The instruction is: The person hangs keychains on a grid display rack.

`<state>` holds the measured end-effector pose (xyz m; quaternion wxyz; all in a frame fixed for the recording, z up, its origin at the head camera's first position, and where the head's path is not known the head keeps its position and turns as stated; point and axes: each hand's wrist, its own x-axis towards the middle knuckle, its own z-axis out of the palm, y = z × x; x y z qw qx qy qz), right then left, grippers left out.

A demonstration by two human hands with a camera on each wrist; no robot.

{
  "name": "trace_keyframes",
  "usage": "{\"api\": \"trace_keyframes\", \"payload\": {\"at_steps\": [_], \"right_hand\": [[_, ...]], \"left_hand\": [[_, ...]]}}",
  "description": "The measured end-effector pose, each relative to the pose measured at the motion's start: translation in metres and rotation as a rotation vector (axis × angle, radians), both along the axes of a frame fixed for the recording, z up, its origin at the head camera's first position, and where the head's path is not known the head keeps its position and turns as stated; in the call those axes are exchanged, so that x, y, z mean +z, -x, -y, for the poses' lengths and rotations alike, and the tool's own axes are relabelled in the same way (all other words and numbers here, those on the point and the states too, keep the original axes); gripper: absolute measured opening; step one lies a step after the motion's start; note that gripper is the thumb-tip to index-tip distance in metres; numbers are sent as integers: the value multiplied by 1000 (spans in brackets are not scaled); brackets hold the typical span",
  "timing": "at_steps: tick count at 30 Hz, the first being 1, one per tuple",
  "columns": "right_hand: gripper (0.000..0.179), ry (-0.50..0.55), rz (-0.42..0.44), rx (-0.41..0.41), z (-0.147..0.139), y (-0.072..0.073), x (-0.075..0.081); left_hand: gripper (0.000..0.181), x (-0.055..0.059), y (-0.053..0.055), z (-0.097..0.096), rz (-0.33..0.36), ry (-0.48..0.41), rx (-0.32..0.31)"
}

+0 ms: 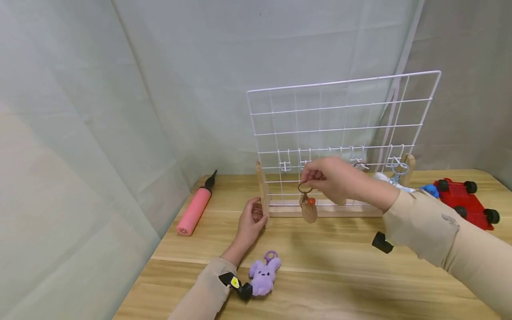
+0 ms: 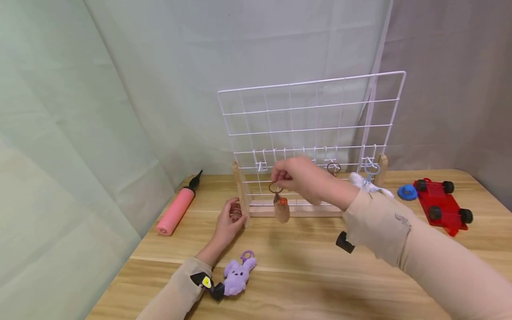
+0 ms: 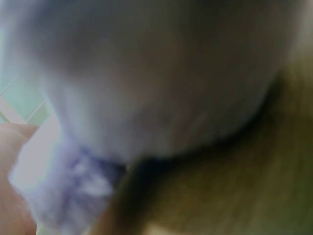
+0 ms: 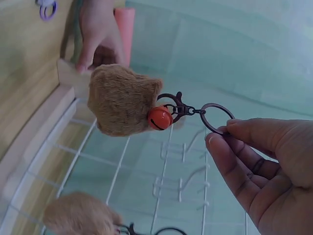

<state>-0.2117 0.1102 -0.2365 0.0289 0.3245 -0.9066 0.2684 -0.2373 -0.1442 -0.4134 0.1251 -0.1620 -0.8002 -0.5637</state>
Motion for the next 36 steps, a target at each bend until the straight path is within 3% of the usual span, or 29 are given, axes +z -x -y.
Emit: {"api": "trace_keyframes", "payload": {"at_steps": [10, 21, 36], "right_hand": [[8, -20, -76, -33, -10, 16, 12], [9, -59, -117, -46, -10, 33, 11], [10, -105, -60, -68, -6, 44, 1]], "left_hand": [[50, 0, 1, 1, 6, -9, -3], [50, 0, 1, 3, 5, -10, -3], [50, -1, 0, 1, -2, -10, -9]]}}
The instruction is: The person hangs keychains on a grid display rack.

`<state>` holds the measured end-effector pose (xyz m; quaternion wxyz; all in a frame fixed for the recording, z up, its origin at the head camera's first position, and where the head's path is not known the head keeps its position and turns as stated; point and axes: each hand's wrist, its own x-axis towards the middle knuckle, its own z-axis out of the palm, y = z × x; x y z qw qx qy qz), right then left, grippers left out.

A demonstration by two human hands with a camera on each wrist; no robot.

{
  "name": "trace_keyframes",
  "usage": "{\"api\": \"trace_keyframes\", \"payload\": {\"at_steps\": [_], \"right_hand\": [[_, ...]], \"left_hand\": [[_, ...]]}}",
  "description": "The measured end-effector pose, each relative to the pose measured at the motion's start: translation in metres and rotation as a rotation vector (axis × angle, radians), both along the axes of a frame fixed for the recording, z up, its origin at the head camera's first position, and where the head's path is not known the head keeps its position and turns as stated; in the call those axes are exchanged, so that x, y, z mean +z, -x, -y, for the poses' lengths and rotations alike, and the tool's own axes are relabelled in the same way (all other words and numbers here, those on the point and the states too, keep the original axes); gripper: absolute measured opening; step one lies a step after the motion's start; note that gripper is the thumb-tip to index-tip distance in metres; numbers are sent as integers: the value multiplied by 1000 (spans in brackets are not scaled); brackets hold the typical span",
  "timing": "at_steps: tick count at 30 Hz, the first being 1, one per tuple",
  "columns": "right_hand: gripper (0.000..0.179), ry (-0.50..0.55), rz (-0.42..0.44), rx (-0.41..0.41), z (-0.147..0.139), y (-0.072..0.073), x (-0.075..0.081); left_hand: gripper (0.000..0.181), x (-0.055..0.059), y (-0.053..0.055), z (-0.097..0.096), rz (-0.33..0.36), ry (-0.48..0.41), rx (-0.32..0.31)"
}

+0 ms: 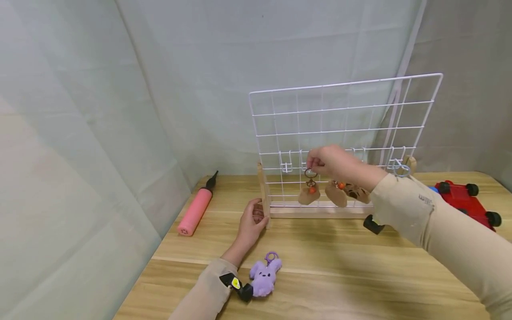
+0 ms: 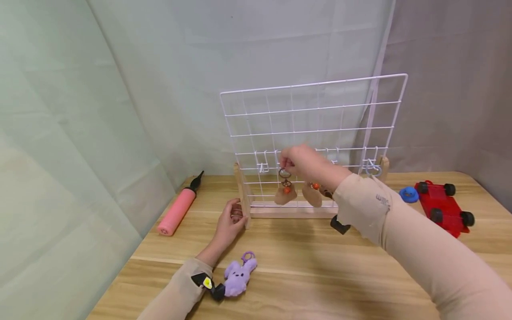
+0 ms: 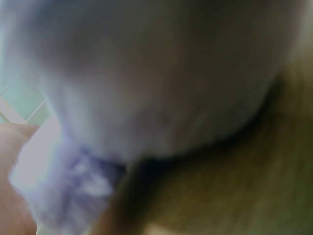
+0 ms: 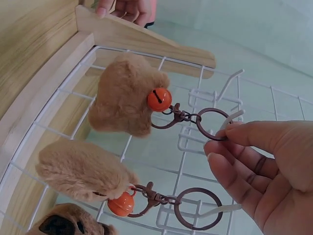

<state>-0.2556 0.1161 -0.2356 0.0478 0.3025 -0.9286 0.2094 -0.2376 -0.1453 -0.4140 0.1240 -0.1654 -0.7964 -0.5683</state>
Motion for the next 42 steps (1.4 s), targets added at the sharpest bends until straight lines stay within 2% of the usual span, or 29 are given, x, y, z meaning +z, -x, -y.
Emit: {"api": "trace_keyframes", "payload": {"at_steps": [11, 18, 21, 28, 36, 39, 42], "right_hand": [[8, 10, -23, -1, 2, 1, -1], [10, 79, -55, -10, -1, -6, 4], [10, 115, -64, -15, -2, -13, 7], [9, 167, -104, -16, -1, -27, 6], [6, 252, -92, 26, 6, -44, -4], [7, 271, -89, 51, 10, -49, -10], [8, 274, -93, 65, 14, -52, -17]], "left_hand": [[49, 0, 1, 0, -7, 18, 1], [54, -28, 21, 5, -21, 21, 25], [54, -31, 23, 7, -31, 16, 21], [53, -31, 23, 7, -9, 2, 19], [54, -29, 22, 6, 11, -1, 33], [53, -17, 13, 3, 12, -1, 22], [53, -16, 13, 3, 17, 3, 22]]}}
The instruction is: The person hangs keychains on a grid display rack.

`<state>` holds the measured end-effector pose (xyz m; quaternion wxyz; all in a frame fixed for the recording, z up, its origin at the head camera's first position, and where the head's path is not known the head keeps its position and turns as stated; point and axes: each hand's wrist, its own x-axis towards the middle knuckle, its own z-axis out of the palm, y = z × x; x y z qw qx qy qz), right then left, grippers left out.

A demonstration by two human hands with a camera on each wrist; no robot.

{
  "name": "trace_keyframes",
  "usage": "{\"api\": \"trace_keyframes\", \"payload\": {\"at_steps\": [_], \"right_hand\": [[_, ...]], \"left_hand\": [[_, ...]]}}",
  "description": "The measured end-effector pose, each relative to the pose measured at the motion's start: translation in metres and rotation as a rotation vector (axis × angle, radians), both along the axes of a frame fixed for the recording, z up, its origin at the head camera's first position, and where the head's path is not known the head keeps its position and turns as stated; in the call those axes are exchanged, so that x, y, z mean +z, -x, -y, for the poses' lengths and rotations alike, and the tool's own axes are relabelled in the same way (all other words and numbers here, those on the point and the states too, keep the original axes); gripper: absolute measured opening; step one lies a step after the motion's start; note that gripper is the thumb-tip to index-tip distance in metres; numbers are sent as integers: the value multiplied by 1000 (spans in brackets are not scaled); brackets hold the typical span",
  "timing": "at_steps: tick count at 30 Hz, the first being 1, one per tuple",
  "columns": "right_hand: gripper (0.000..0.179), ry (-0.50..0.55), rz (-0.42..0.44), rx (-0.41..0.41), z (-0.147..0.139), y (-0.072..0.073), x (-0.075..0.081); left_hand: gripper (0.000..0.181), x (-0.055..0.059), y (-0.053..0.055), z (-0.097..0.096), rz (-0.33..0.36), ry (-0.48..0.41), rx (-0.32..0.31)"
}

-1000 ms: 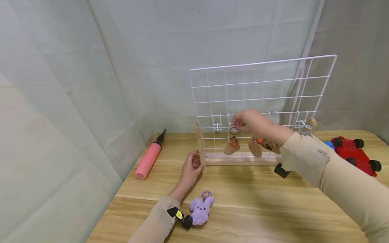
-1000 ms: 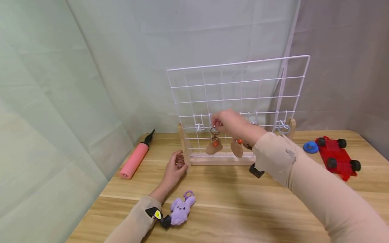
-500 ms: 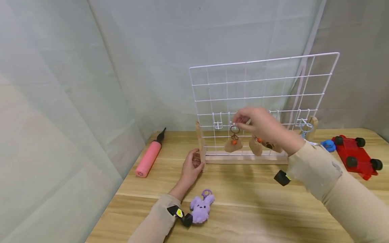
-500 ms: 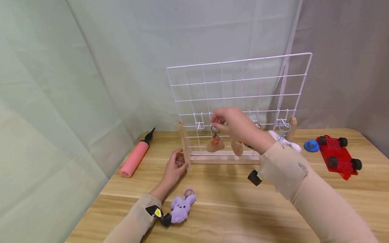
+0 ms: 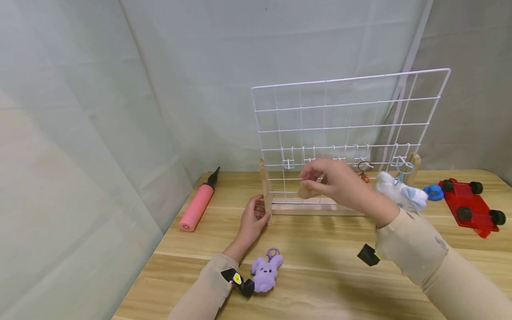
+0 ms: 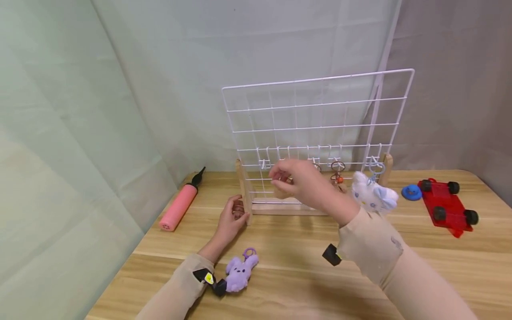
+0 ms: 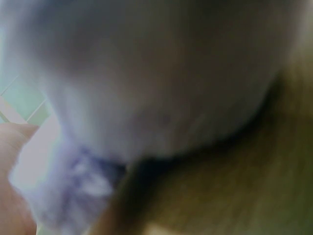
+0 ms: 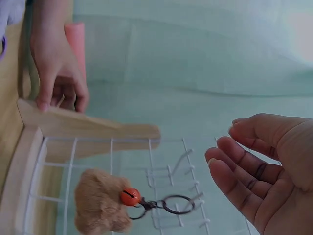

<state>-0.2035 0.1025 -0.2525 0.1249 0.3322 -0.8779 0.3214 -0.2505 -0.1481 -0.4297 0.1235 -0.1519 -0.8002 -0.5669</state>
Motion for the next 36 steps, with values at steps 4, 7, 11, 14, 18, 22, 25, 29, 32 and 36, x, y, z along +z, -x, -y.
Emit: {"api": "trace_keyframes", "payload": {"at_steps": [4, 7, 11, 14, 18, 22, 25, 29, 32, 36], "right_hand": [[9, 6, -2, 28, 6, -4, -11], [9, 11, -4, 48, 9, -8, -18], [9, 21, -3, 67, 14, -11, -29], [8, 37, 8, 93, 19, -12, -38], [8, 45, 35, 135, 25, -14, -52], [7, 28, 65, 162, 34, -15, -68], [6, 4, 85, 174, 40, -15, -79], [6, -21, 100, 194, 48, -13, -95], [6, -37, 116, 211, 52, -10, -106], [8, -70, 159, 238, 56, -5, -119]], "left_hand": [[54, -13, 9, 2, -14, 0, 3], [55, -15, 9, 3, -28, -8, -6], [54, -16, 9, 4, -29, -8, -9], [55, -15, 9, 3, -19, -5, -1], [55, -14, 8, 2, -18, -7, 8], [56, -14, 9, 2, -25, -11, 6], [55, -13, 8, 3, -28, 0, 4], [54, -14, 9, 4, -54, 14, -2], [53, -15, 9, 4, -70, 21, -2], [52, -12, 7, 2, -66, 30, 3]]}}
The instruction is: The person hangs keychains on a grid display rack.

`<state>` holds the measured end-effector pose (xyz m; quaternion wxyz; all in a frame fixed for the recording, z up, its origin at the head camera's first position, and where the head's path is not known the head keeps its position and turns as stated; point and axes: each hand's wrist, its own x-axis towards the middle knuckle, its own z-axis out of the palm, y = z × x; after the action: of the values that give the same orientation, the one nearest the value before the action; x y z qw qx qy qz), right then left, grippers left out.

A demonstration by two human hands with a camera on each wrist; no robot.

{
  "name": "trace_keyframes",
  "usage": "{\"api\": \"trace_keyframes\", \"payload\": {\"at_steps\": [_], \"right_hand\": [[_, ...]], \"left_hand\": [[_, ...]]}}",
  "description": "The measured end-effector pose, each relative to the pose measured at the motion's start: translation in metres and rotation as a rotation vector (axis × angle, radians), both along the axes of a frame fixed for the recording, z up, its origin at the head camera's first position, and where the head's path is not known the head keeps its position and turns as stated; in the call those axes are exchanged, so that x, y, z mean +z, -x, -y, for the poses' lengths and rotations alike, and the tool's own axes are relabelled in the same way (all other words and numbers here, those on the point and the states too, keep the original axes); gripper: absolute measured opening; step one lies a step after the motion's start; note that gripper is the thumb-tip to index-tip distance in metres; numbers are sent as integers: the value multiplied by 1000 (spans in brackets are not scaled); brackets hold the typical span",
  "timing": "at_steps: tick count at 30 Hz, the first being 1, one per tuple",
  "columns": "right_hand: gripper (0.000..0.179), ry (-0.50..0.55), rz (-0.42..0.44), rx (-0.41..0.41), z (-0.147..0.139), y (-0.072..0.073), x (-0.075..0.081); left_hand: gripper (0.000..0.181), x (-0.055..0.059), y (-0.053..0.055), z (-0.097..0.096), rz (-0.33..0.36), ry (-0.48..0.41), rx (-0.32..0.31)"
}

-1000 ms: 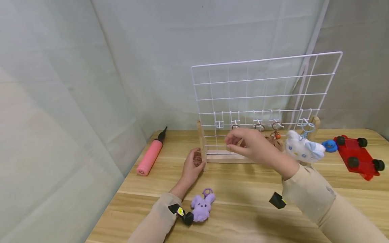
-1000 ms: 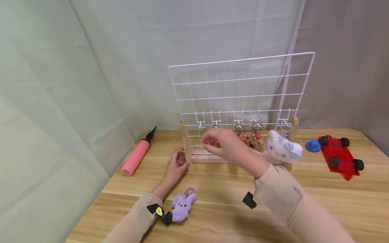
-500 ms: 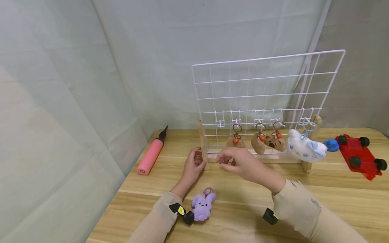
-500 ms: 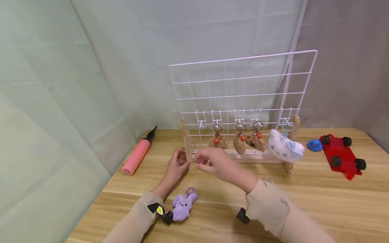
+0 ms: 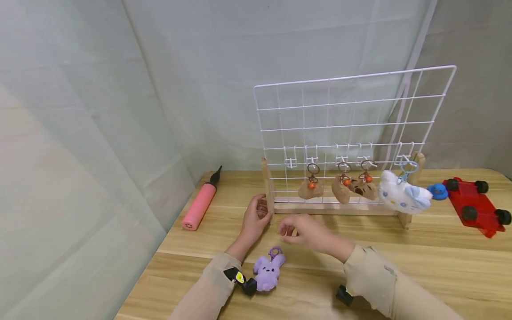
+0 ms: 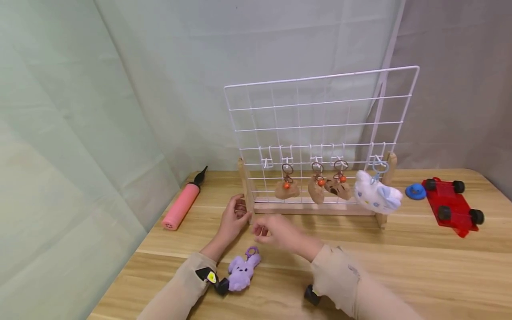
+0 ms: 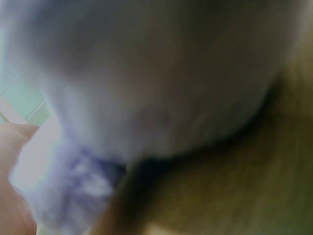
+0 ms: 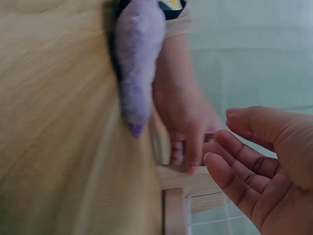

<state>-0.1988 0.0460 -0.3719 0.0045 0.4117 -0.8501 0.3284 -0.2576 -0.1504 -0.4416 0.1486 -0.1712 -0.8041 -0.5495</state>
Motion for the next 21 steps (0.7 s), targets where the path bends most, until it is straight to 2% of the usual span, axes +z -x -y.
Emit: {"api": "trace_keyframes", "payload": {"at_steps": [4, 7, 9, 16, 21], "right_hand": [[10, -24, 18, 20, 4, 5, -11], [10, -23, -6, 38, 6, 8, -18], [10, -26, -9, 45, 9, 9, -22], [8, -67, 1, 43, 18, 11, -35], [10, -116, 33, 26, 23, 9, -39]], "left_hand": [[50, 17, -11, -3, 4, -3, -16], [48, 29, -20, -5, 17, -4, -24], [49, 32, -21, -6, 30, -6, -22], [49, 31, -21, -5, 26, -13, -20], [49, 29, -21, -4, 15, 1, -16]]}}
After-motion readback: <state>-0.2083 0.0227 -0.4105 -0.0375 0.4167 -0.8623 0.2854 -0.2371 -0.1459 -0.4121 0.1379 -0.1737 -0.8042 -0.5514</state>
